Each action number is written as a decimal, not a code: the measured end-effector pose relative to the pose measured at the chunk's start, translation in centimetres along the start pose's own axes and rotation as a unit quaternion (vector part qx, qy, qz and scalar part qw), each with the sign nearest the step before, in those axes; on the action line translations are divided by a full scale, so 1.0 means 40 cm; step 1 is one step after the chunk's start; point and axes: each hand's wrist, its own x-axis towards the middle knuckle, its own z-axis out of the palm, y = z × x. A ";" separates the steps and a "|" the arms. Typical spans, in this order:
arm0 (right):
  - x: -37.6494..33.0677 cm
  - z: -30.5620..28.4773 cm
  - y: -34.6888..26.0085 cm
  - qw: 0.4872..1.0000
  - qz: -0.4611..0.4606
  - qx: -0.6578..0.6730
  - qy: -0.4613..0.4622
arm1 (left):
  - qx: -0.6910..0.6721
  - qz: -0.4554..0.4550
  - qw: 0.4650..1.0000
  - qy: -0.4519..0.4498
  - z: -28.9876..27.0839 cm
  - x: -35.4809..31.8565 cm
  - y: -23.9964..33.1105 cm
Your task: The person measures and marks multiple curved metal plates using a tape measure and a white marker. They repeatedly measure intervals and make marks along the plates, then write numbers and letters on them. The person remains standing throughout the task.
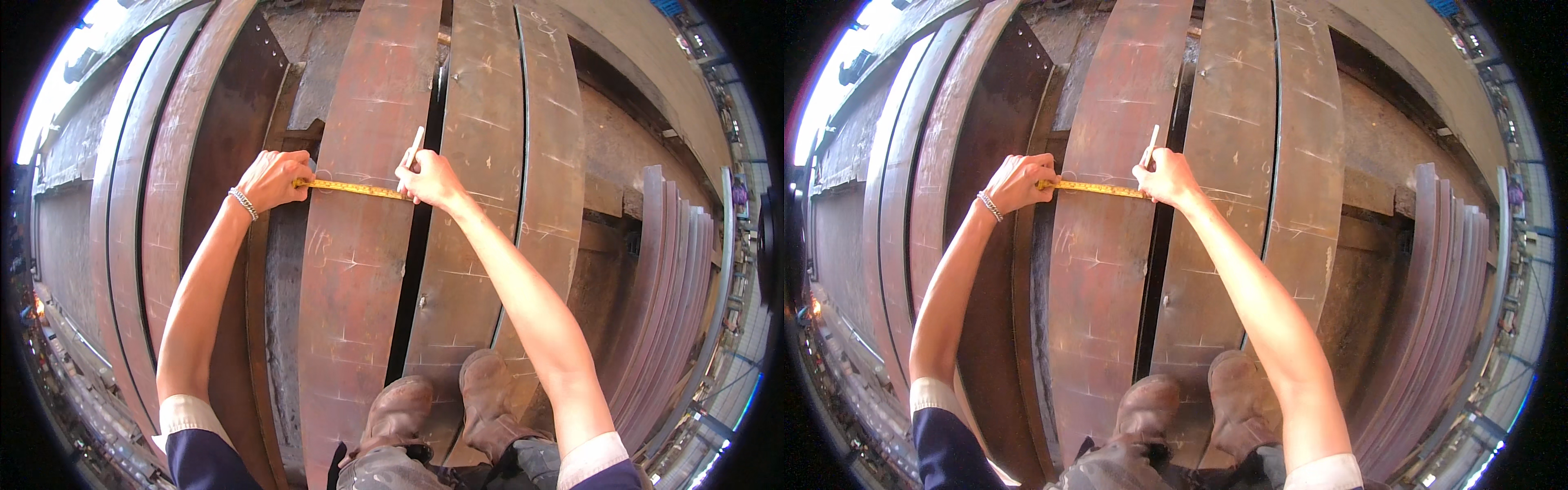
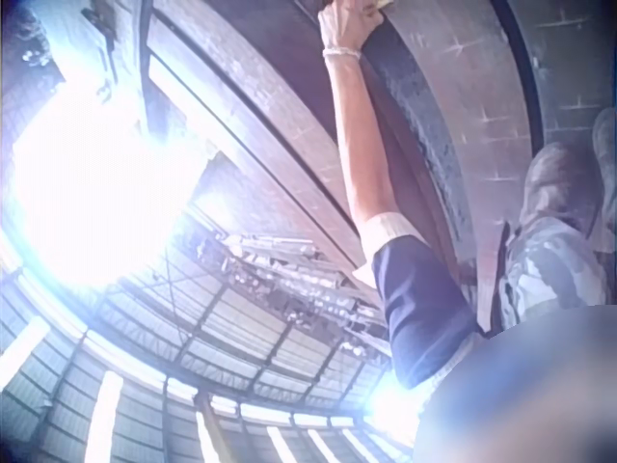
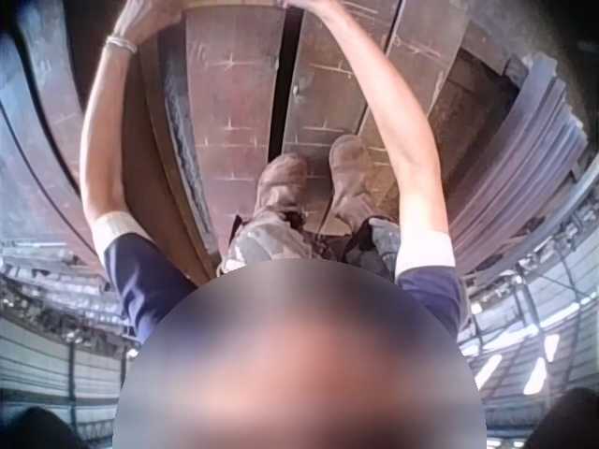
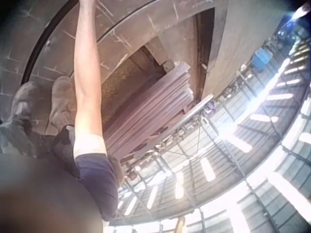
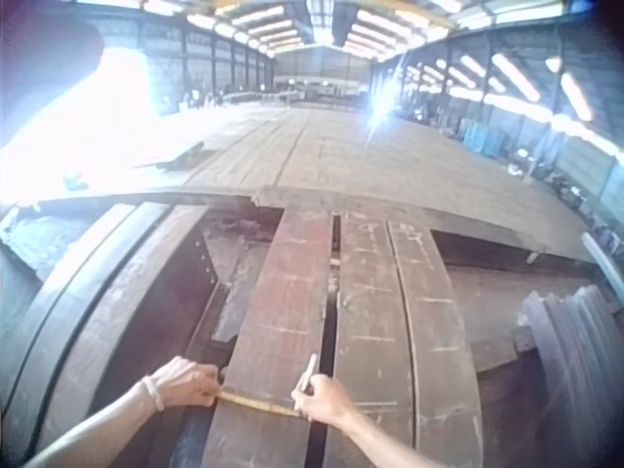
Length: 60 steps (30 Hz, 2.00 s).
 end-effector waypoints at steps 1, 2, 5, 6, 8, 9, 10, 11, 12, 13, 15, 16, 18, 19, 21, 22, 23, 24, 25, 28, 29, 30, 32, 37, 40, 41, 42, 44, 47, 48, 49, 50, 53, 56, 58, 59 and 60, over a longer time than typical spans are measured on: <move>0.005 0.003 0.003 1.000 0.008 0.000 -0.001 | -0.003 0.001 1.000 0.000 -0.001 0.000 -0.001; 0.008 0.004 0.006 1.000 0.004 -0.011 0.002 | -0.005 0.003 1.000 -0.001 -0.002 0.001 -0.001; 0.016 0.007 0.024 0.999 -0.005 -0.041 0.011 | 0.000 0.021 1.000 0.008 0.006 0.002 -0.011; 0.021 0.005 0.023 0.999 -0.009 -0.049 0.015 | 0.006 0.029 0.999 0.015 0.004 0.007 -0.013; 0.029 0.001 0.020 0.997 -0.022 -0.073 0.027 | 0.018 0.020 1.000 0.007 0.002 0.012 -0.015; 0.029 0.003 0.018 0.995 -0.030 -0.088 0.033 | 0.022 0.014 1.000 0.000 0.002 0.012 -0.016; 0.028 0.005 0.016 0.993 -0.037 -0.102 0.038 | 0.020 0.015 1.000 0.001 0.003 0.012 -0.017; 0.027 0.005 0.014 0.994 -0.038 -0.094 0.037 | 0.017 0.015 1.000 0.002 0.004 0.011 -0.018; 0.025 0.004 0.014 0.995 -0.039 -0.085 0.035 | 0.014 0.016 1.000 0.003 0.003 0.011 -0.018; 0.024 0.005 0.014 0.996 -0.040 -0.076 0.034 | 0.013 0.017 1.000 0.003 0.003 0.010 -0.018; 0.024 0.004 0.014 0.996 -0.039 -0.072 0.030 | 0.010 0.019 1.000 0.003 0.003 0.009 -0.018; 0.024 0.003 0.015 0.996 -0.038 -0.070 0.028 | 0.009 0.016 1.000 0.003 0.004 0.009 -0.017; 0.024 0.010 0.019 0.990 -0.073 -0.110 0.048 | 0.005 0.009 1.000 0.003 0.004 0.008 -0.013; 0.023 0.013 0.022 0.986 -0.091 -0.130 0.058 | 0.003 0.011 1.000 0.009 0.004 0.009 -0.010; 0.010 0.016 0.016 0.982 -0.106 -0.143 0.067 | -0.001 0.013 1.000 0.020 0.004 0.009 -0.010; 0.001 0.022 0.006 0.980 -0.114 -0.148 0.071 | -0.002 0.013 1.000 0.019 0.004 0.005 -0.013; -0.005 0.032 -0.001 0.974 -0.132 -0.160 0.089 | -0.003 0.014 1.000 0.018 0.004 0.002 -0.015; -0.010 0.036 -0.003 0.968 -0.148 -0.172 0.110 | -0.005 0.017 1.000 0.018 0.003 0.005 -0.014; -0.013 0.039 -0.007 0.960 -0.165 -0.185 0.131 | -0.005 0.016 1.000 0.018 0.003 0.007 -0.013; -0.003 0.047 -0.045 0.933 -0.253 -0.114 0.229 | 0.000 0.015 1.000 0.017 -0.002 0.004 -0.012; -0.006 0.037 -0.058 0.930 -0.251 -0.120 0.240 | 0.004 0.017 1.000 0.016 -0.003 0.007 -0.011; 0.000 0.026 -0.059 0.935 -0.247 -0.090 0.238 | 0.006 0.020 1.000 0.015 -0.001 0.010 -0.011; 0.015 0.013 -0.061 0.942 -0.238 -0.040 0.232 | 0.007 0.026 1.000 0.010 0.003 0.011 -0.015; 0.025 0.048 -0.104 0.976 -0.164 0.059 0.127 | 0.006 0.022 1.000 0.014 0.010 0.002 -0.027; 0.043 0.101 -0.116 0.985 -0.121 0.098 0.073 | 0.009 0.013 1.000 0.008 0.006 0.009 -0.017; 0.050 0.120 -0.121 0.987 -0.105 0.106 0.058 | 0.011 0.015 1.000 0.010 0.003 0.009 -0.013; 0.069 0.147 -0.116 0.990 -0.098 0.099 0.035 | 0.015 0.014 1.000 0.010 0.004 0.000 -0.019; 0.102 0.181 -0.093 0.991 -0.115 0.048 0.050 | 0.013 0.022 1.000 0.016 0.013 0.008 -0.022; 0.119 0.207 -0.084 0.992 -0.112 0.005 0.050 | 0.016 0.009 1.000 0.013 0.012 0.006 -0.010; 0.118 0.213 -0.084 0.993 -0.108 0.000 0.041 | 0.002 0.003 1.000 0.020 0.015 0.002 -0.010; 0.120 0.218 -0.084 0.994 -0.104 -0.005 0.032 | 0.006 0.002 1.000 0.019 0.016 -0.001 -0.014; 0.123 0.222 -0.085 0.994 -0.105 0.003 0.031 | 0.009 0.002 1.000 0.018 0.017 -0.002 -0.016; 0.125 0.228 -0.086 0.994 -0.109 0.008 0.029 | 0.012 0.007 1.000 0.017 0.019 -0.002 -0.019; 0.128 0.229 -0.085 0.992 -0.123 -0.019 0.034 | 0.009 0.020 1.000 0.021 0.016 0.002 -0.019; 0.126 0.228 -0.087 0.990 -0.131 -0.045 0.041 | 0.009 0.024 0.999 0.024 0.018 0.002 -0.019; 0.124 0.230 -0.089 0.990 -0.128 -0.044 0.040 | 0.011 0.024 0.999 0.025 0.018 0.002 -0.020; 0.123 0.229 -0.092 0.990 -0.125 -0.043 0.038 | 0.013 0.025 0.999 0.026 0.019 0.003 -0.021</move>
